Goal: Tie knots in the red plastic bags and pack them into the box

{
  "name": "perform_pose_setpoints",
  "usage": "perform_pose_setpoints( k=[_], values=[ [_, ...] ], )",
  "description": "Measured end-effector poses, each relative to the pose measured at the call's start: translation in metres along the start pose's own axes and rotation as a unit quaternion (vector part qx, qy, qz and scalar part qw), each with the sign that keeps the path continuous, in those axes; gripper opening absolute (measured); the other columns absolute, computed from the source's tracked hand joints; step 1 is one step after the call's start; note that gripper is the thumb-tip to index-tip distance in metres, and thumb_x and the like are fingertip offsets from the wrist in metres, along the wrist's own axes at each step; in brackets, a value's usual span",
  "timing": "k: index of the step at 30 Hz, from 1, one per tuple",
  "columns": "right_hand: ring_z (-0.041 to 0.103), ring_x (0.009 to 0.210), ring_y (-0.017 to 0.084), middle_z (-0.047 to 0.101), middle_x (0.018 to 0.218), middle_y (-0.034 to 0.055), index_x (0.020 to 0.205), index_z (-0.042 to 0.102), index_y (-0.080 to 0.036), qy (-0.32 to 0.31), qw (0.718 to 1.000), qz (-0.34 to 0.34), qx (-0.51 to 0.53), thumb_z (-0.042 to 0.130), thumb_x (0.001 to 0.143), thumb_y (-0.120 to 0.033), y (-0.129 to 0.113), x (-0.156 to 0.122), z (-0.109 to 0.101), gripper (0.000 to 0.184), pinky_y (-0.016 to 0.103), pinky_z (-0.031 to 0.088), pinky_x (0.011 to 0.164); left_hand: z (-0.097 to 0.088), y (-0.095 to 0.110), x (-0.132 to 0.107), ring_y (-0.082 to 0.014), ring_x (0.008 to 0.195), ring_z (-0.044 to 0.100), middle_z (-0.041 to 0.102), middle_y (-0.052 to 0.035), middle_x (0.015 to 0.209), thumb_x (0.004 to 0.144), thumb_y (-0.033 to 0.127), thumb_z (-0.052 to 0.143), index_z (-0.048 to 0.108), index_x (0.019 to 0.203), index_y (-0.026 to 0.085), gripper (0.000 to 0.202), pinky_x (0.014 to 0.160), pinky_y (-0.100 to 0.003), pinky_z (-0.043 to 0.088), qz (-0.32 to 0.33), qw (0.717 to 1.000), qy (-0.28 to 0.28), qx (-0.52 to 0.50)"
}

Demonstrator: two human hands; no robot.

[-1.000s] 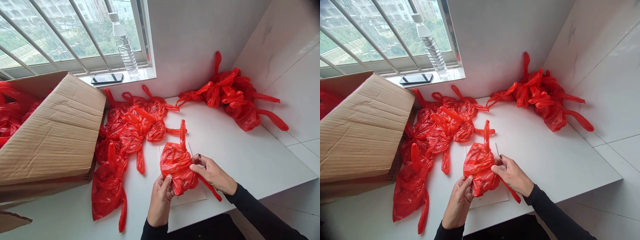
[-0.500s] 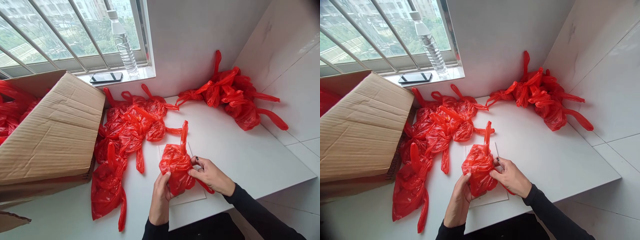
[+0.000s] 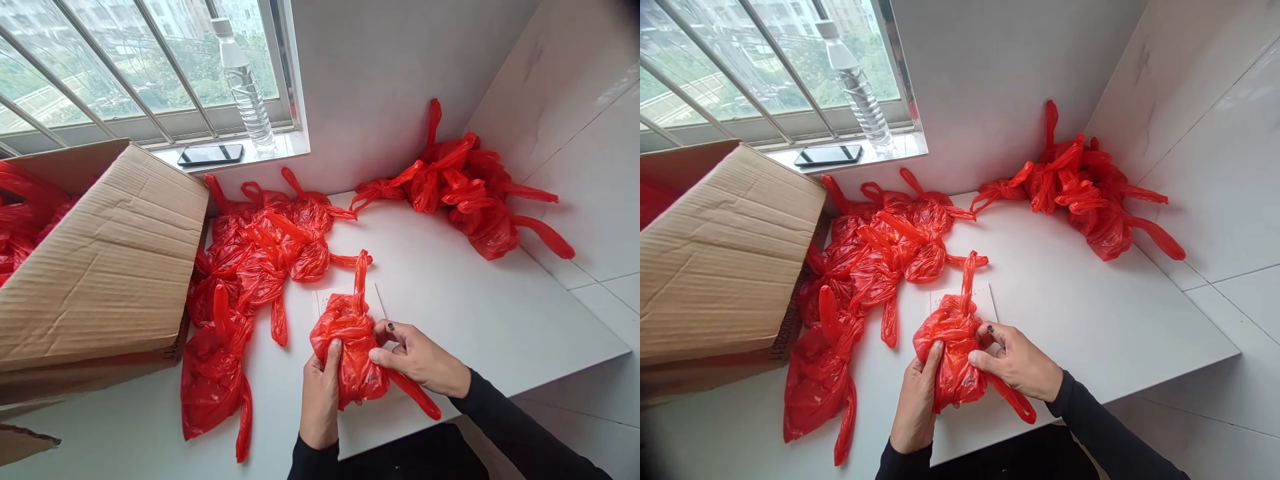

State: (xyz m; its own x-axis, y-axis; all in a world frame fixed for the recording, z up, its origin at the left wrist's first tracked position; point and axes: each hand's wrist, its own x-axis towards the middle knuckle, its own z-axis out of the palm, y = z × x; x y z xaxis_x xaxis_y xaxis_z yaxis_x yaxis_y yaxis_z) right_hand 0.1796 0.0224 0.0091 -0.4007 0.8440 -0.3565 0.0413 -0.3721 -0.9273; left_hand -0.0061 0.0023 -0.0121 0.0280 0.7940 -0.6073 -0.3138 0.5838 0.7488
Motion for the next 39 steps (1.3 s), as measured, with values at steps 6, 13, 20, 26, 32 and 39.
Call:
perform_pose_setpoints(
  k=[6, 13, 20, 26, 32, 39],
  values=[
    [0.062, 0.091, 0.021, 0.065, 0.096, 0.0051, 0.094, 0.06, -0.017, 0.082, 0.996, -0.032, 0.005, 0.06, 0.093, -0.041, 0.005, 0.005, -0.002, 0.024, 0.035, 0.051, 0.082, -0.003, 0.009, -0.016, -0.0275, 0.089, 0.068, 0.068, -0.015, 0.114, 0.08, 0.039, 0.074, 0.063, 0.119, 0.016, 0.047, 0.065, -0.034, 0.059, 0.053, 0.987, -0.149, 0.021],
    [0.061, 0.102, 0.021, 0.065, 0.111, 0.0066, 0.103, 0.056, -0.019, 0.02, 0.999, -0.042, 0.018, 0.061, 0.094, -0.038, 0.0, 0.001, -0.004, 0.021, 0.037, 0.049, 0.092, -0.007, 0.001, -0.008, -0.0295, 0.094, 0.067, 0.065, -0.0155, 0.121, 0.083, 0.043, 0.072, 0.056, 0.133, 0.019, 0.058, 0.065, -0.037, 0.061, 0.04, 0.991, -0.119, 0.046],
    [0.062, 0.099, 0.02, 0.065, 0.11, 0.0058, 0.109, 0.053, -0.021, 0.019, 0.998, -0.04, 0.053, 0.066, 0.091, -0.028, 0.008, 0.001, -0.004, 0.024, 0.036, 0.052, 0.087, -0.008, 0.0, -0.009, -0.0306, 0.093, 0.069, 0.067, -0.0157, 0.119, 0.081, 0.048, 0.073, 0.052, 0.138, 0.019, 0.067, 0.071, -0.042, 0.062, 0.018, 0.995, -0.094, 0.037],
    [0.067, 0.081, 0.019, 0.07, 0.098, 0.0052, 0.122, 0.049, -0.02, 0.042, 0.995, -0.032, 0.08, 0.061, 0.095, -0.038, 0.008, 0.003, -0.006, 0.034, 0.038, 0.053, 0.081, 0.001, 0.004, -0.015, -0.0269, 0.095, 0.068, 0.066, -0.014, 0.121, 0.074, 0.036, 0.081, 0.053, 0.133, 0.02, 0.067, 0.079, -0.04, 0.061, 0.063, 0.991, -0.117, 0.017],
    [0.069, 0.084, 0.02, 0.073, 0.094, 0.0061, 0.13, 0.045, -0.019, 0.058, 0.992, -0.003, 0.113, 0.052, 0.098, -0.047, 0.005, 0.001, -0.006, 0.043, 0.038, 0.05, 0.084, -0.002, 0.001, -0.006, -0.0169, 0.052, 0.064, 0.067, -0.0066, 0.085, 0.08, 0.041, 0.075, 0.06, 0.109, 0.012, 0.044, 0.056, -0.036, 0.06, 0.03, 0.995, -0.088, 0.042],
    [0.068, 0.094, 0.022, 0.072, 0.101, 0.0084, 0.121, 0.054, -0.015, 0.012, 0.993, -0.015, 0.115, 0.069, 0.089, -0.041, 0.011, 0.004, -0.005, 0.044, 0.039, 0.049, 0.092, -0.005, -0.003, -0.004, -0.018, 0.049, 0.063, 0.066, -0.0055, 0.082, 0.081, 0.039, 0.074, 0.063, 0.105, 0.013, 0.037, 0.049, -0.035, 0.056, 0.023, 0.996, -0.081, 0.019]
  ],
)
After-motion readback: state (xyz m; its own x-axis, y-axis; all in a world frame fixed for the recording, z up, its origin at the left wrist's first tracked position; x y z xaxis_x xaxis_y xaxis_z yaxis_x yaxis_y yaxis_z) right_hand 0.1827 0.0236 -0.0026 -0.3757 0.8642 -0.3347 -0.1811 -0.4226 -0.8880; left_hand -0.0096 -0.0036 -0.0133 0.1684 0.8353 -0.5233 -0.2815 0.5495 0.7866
